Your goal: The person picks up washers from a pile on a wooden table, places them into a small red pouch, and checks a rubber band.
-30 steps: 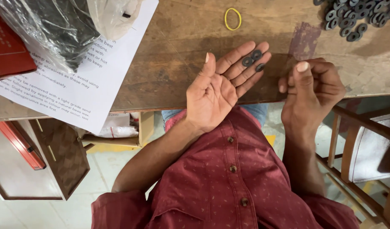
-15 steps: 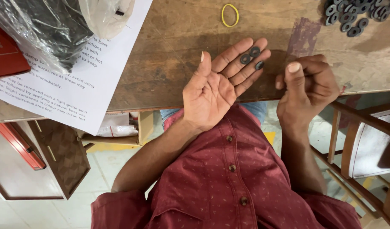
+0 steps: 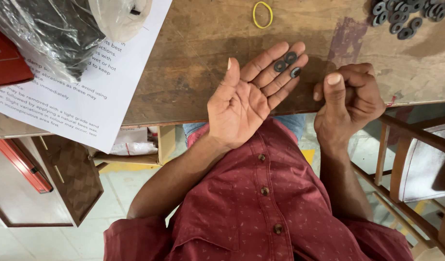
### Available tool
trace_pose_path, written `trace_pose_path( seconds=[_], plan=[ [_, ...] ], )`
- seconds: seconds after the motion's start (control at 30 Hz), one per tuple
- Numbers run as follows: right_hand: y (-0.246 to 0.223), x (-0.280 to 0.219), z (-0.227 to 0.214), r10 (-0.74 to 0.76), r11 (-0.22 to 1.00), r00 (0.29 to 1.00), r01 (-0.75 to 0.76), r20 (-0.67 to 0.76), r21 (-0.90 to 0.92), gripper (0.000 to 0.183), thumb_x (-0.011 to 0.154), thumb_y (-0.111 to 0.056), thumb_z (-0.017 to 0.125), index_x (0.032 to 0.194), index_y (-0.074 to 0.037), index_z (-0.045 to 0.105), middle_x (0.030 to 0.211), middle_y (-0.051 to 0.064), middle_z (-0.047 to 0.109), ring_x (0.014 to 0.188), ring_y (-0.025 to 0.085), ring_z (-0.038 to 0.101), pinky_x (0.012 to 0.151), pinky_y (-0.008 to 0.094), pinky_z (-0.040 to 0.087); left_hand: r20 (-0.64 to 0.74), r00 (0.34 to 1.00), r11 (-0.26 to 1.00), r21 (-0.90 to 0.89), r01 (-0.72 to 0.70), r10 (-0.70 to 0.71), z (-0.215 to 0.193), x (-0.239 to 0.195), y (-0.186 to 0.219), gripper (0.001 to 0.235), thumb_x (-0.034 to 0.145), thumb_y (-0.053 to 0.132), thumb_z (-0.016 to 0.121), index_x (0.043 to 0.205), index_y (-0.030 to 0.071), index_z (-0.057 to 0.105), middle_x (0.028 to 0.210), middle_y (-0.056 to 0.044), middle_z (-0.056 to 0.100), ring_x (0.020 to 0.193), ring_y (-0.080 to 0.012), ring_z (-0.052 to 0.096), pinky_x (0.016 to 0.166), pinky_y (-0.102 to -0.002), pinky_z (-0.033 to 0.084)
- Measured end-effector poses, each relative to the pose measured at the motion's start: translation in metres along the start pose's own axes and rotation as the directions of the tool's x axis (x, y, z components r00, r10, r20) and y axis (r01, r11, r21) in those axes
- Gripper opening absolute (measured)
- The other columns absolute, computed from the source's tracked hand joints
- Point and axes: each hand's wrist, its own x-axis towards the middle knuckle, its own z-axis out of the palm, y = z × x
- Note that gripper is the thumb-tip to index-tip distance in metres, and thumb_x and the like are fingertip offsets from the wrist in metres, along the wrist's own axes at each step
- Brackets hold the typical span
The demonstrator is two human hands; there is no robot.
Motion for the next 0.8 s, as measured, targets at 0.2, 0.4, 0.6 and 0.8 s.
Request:
trace_pose_path(
  seconds=[0.2, 0.4, 0.6, 0.8],
  plan=[
    [-0.001, 0.000, 0.000, 0.004, 1.000, 1.000, -0.004, 0.005, 0.001, 0.023, 0.117, -0.005, 0.071, 0.101, 0.007, 0.060, 0.098, 0.012, 0.062, 0.065, 0.014, 0.057, 0.059, 0.026, 0.046, 0.035, 0.999, 0.999, -0.031, -0.007, 0.009, -0.005, 0.000, -0.002, 0.075, 0.118, 0.056, 0.021, 0.162, -0.004, 0.028, 0.169, -0.021, 0.027, 0.155, -0.0288, 0.026, 0.130, -0.040, 0.025],
    [-0.006, 0.002, 0.003, 0.001, 1.000, 1.000, -0.001, 0.002, -0.012, 0.024, 0.117, -0.005, 0.070, 0.100, 0.008, 0.059, 0.099, 0.013, 0.062, 0.064, 0.015, 0.055, 0.059, 0.026, 0.046, 0.019, 1.000, 0.998, -0.062, 0.006, -0.005, -0.002, -0.001, -0.001, 0.076, 0.116, 0.056, 0.022, 0.161, -0.005, 0.026, 0.169, -0.022, 0.026, 0.159, -0.0298, 0.028, 0.135, -0.040, 0.026],
    [-0.043, 0.040, 0.005, 0.203, 0.979, 0.974, -0.201, -0.105, 0.024, 0.012, 0.107, 0.001, 0.063, 0.118, 0.005, 0.065, 0.104, 0.008, 0.060, 0.069, 0.009, 0.054, 0.059, 0.025, 0.049, 0.015, 1.000, 0.999, -0.032, 0.013, -0.012, 0.008, 0.003, 0.003, 0.076, 0.117, 0.056, 0.026, 0.161, -0.006, 0.027, 0.169, -0.025, 0.025, 0.160, -0.0324, 0.027, 0.136, -0.042, 0.025],
    [-0.040, 0.085, -0.018, -0.237, 0.559, 0.959, 0.267, 0.157, -0.785, 0.020, 0.102, 0.013, 0.072, 0.120, 0.004, 0.072, 0.108, 0.017, 0.057, 0.076, 0.015, 0.051, 0.058, 0.031, 0.035, -0.012, 1.000, 0.999, -0.030, 0.025, -0.025, 0.007, 0.005, 0.003, 0.079, 0.114, 0.056, 0.028, 0.165, -0.004, 0.027, 0.170, -0.025, 0.022, 0.161, -0.0330, 0.023, 0.136, -0.043, 0.021]
  ],
)
